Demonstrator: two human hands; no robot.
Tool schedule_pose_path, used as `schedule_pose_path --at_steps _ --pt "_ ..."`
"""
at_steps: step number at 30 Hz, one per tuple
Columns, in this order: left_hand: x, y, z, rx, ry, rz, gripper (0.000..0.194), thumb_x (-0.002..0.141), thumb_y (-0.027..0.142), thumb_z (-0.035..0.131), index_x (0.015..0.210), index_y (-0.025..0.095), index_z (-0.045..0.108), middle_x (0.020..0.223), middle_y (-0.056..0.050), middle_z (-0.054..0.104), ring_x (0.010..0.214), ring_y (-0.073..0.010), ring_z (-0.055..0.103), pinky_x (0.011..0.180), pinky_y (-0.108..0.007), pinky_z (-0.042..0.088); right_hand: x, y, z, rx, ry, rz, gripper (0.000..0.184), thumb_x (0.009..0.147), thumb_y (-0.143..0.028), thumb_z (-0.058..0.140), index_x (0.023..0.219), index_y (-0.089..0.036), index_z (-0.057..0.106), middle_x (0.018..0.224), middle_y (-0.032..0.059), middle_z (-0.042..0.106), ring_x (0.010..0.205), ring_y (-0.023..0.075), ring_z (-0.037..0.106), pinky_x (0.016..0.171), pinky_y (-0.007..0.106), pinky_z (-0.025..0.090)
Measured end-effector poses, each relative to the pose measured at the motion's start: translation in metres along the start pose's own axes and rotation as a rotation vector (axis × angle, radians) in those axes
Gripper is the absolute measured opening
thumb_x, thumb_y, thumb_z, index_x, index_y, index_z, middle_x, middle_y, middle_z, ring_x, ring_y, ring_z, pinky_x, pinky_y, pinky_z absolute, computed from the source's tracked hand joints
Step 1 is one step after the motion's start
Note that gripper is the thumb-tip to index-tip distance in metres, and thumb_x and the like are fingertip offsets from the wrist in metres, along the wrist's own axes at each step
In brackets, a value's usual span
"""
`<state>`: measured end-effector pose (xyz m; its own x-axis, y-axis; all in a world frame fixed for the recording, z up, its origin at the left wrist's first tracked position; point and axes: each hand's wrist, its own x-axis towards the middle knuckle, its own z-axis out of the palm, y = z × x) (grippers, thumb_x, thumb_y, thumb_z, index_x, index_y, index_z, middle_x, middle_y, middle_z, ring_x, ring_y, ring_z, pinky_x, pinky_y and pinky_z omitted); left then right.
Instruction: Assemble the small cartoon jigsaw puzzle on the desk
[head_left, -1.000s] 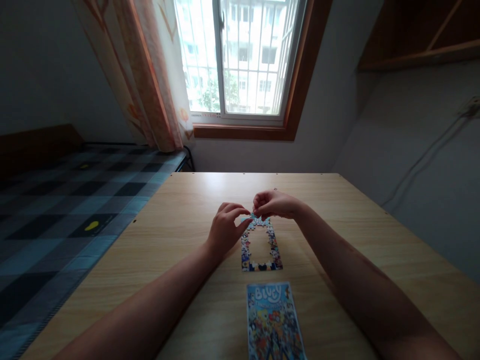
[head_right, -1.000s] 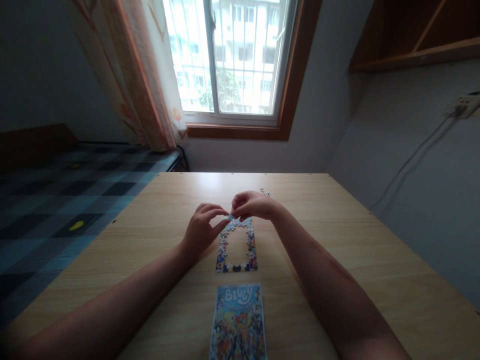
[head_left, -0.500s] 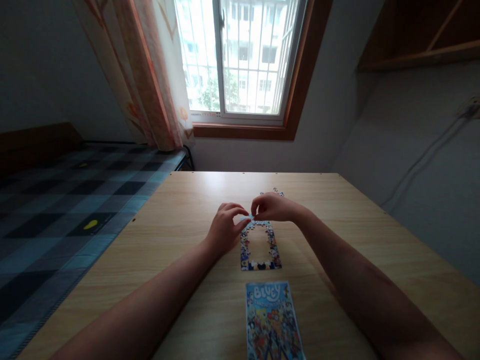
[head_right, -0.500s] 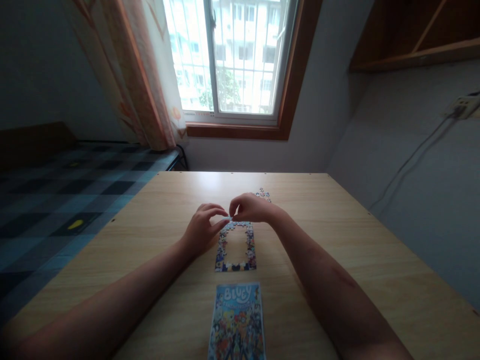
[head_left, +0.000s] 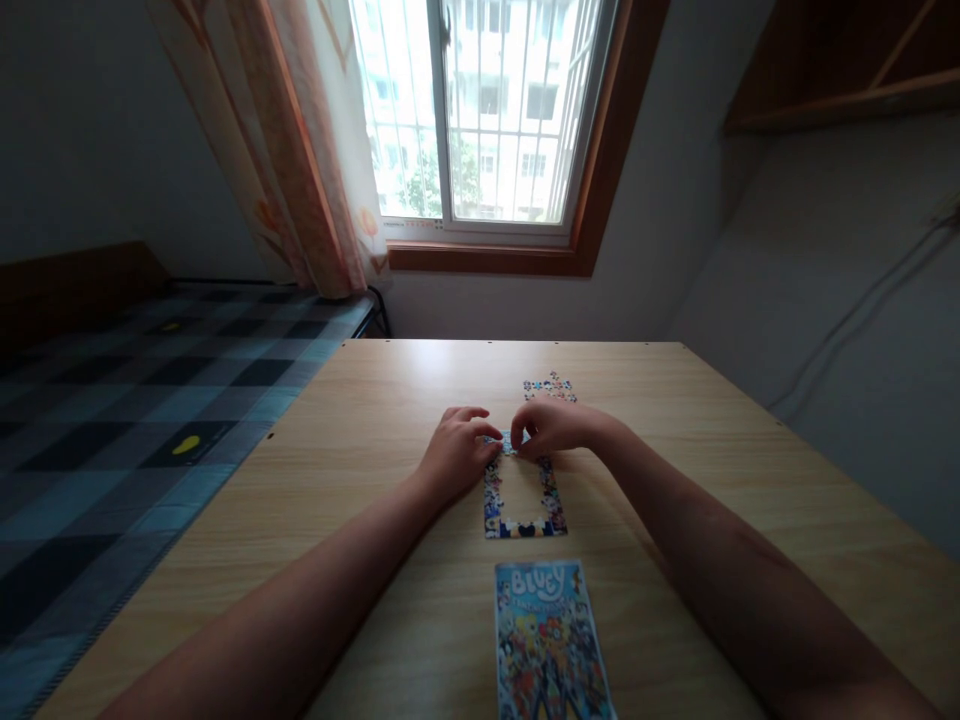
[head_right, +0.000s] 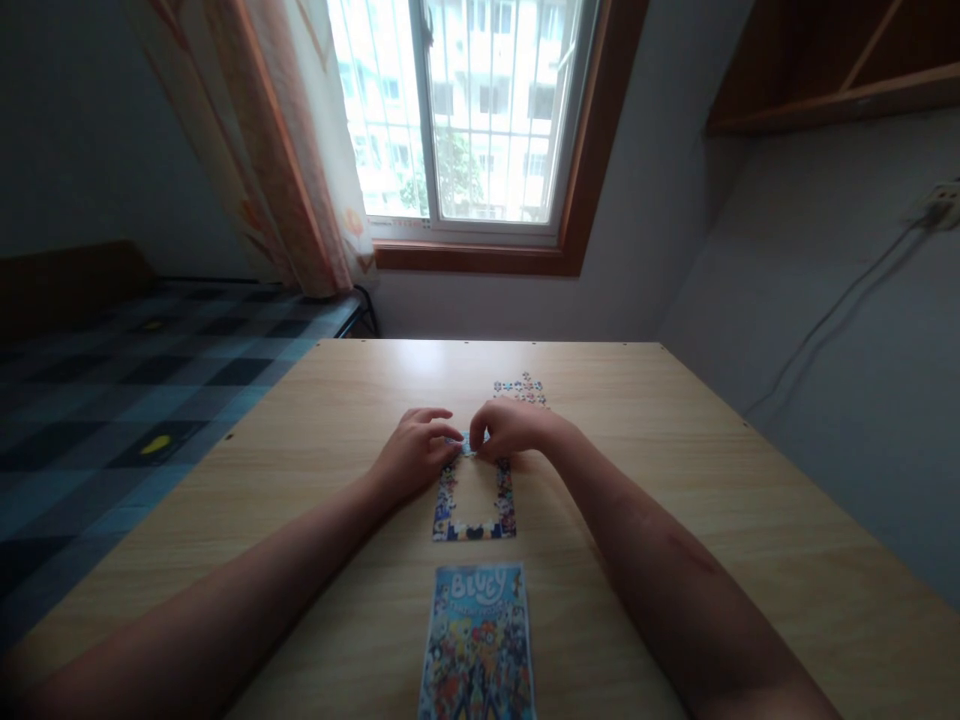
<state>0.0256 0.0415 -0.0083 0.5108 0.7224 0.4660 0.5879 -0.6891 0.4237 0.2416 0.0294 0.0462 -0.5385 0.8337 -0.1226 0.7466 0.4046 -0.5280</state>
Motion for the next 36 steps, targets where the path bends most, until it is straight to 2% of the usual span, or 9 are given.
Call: schedule_pose_path --at_steps 9,15,26,29,33,36 --pt "0.0 0.0 0.0 0.016 -0.013 0.024 0.008 0.077 0.023 0.077 0.082 0.028 0.081 0.115 -0.008 0.07 0.114 -0.0311 0.058 0.101 -0.055 0.049 0.003 0.005 0.005 -0.02 -0.018 -0.019 0.022 0.071 -0.017 0.07 0.088 -0.023 0.082 0.078 0.0002 0.075 0.065 0.0128 0.061 0.063 0.024 0.044" --pt "-0.001 0.0 0.001 0.011 0.004 0.026 0.009 0.077 0.022 0.077 0.082 0.028 0.08 0.115 -0.008 0.071 0.114 -0.031 0.059 0.101 -0.055 0.049 0.0 0.005 -0.002 -0.078 0.016 -0.064 0.018 0.076 -0.02 0.071 0.089 -0.023 0.083 0.083 0.0025 0.077 0.071 0.014 0.063 0.068 0.025 0.045" --pt "-0.002 0.0 0.002 0.001 0.018 0.092 0.015 0.082 0.019 0.072 0.084 0.031 0.081 0.117 -0.006 0.071 0.112 -0.0297 0.059 0.099 -0.055 0.051 -0.003 0.012 -0.01 -0.087 0.065 -0.033 0.015 0.077 -0.02 0.072 0.087 -0.022 0.083 0.08 0.0028 0.077 0.069 0.0143 0.063 0.066 0.025 0.044" --pt "-0.002 0.001 0.0 -0.001 0.043 0.054 0.018 0.082 0.017 0.069 0.088 0.03 0.08 0.117 -0.006 0.071 0.113 -0.0297 0.059 0.1 -0.055 0.05 -0.006 0.01 -0.012 -0.072 0.084 -0.039 0.015 0.079 -0.021 0.07 0.088 -0.022 0.083 0.081 0.0027 0.077 0.069 0.0143 0.064 0.066 0.025 0.044" --pt "0.0 0.0 -0.001 -0.039 0.122 -0.067 0.027 0.081 0.01 0.059 0.092 0.026 0.08 0.113 -0.007 0.071 0.113 -0.0285 0.06 0.103 -0.052 0.05 -0.007 0.008 -0.01 -0.082 0.106 -0.033 0.014 0.081 -0.023 0.071 0.088 -0.023 0.082 0.078 0.0021 0.076 0.067 0.0142 0.063 0.066 0.026 0.043" --pt "0.002 -0.005 -0.002 -0.067 0.182 -0.116 0.034 0.08 0.008 0.054 0.093 0.025 0.079 0.111 -0.006 0.072 0.111 -0.0272 0.062 0.103 -0.05 0.051 -0.007 0.007 -0.013 -0.08 0.238 -0.076 0.014 0.083 -0.023 0.068 0.089 -0.023 0.081 0.08 0.003 0.075 0.068 0.0144 0.062 0.068 0.028 0.043"
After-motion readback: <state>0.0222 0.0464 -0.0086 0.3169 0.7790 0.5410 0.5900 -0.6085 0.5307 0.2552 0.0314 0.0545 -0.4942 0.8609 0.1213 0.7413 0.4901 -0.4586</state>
